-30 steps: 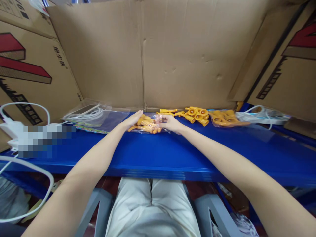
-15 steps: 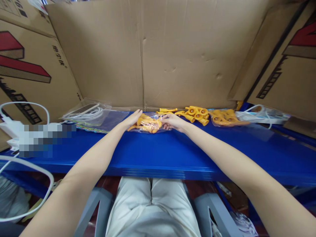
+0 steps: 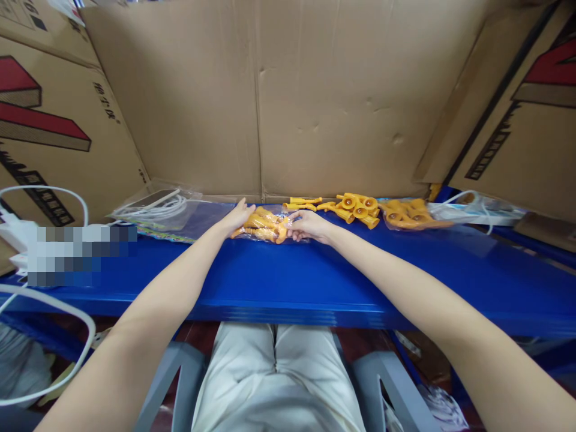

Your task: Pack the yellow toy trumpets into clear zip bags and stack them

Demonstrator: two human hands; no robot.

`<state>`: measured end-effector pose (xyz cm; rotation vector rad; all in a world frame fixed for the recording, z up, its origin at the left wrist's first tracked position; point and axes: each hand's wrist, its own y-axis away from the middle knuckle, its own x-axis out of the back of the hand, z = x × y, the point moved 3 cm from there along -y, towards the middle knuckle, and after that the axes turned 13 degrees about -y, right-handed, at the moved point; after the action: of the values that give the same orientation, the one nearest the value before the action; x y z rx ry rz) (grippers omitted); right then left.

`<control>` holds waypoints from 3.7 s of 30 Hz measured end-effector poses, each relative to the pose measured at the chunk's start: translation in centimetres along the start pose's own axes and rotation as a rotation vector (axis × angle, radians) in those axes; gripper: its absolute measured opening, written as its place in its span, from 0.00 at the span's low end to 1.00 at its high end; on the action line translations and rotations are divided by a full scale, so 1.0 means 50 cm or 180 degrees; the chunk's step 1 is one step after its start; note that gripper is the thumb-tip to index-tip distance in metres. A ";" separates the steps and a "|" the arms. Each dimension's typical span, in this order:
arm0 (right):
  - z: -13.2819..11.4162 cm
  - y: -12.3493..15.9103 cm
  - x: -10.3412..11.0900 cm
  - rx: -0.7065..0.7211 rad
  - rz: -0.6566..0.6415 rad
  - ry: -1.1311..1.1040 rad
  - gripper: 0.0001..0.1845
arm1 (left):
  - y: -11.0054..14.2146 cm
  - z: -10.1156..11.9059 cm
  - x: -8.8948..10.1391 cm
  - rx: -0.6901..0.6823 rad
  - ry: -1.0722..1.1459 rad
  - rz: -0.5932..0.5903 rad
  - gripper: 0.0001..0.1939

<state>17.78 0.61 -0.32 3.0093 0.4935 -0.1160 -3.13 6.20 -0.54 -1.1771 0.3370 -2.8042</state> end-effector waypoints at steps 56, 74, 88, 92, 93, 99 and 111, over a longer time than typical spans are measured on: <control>-0.004 -0.040 0.104 0.0256 0.0917 -0.0498 0.12 | 0.027 0.027 -0.013 0.0420 -0.0280 0.0156 0.12; -0.002 -0.024 0.069 -0.0160 0.0526 -0.0974 0.14 | 0.037 0.044 -0.003 0.0798 0.1746 -0.0321 0.10; 0.001 -0.033 0.089 0.0098 0.0548 -0.0765 0.14 | 0.017 -0.011 0.029 0.0836 0.1475 -0.0835 0.10; 0.005 -0.038 0.094 0.0246 0.0478 -0.0750 0.13 | 0.015 -0.021 0.034 0.0797 0.1563 -0.0908 0.10; 0.005 -0.040 0.095 0.0272 0.0473 -0.0738 0.13 | 0.015 -0.021 0.035 0.0806 0.1594 -0.0927 0.10; 0.010 -0.053 0.104 0.0492 0.0346 -0.0585 0.12 | 0.019 -0.010 0.034 0.0898 0.1603 -0.0881 0.10; 0.002 -0.056 0.098 0.1211 0.0124 0.1308 0.15 | 0.004 0.011 0.026 -0.0637 -0.0986 -0.0012 0.09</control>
<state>21.49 4.80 -1.09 3.4235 0.4901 0.4743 -3.63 5.70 0.69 -1.6259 0.5974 -2.5796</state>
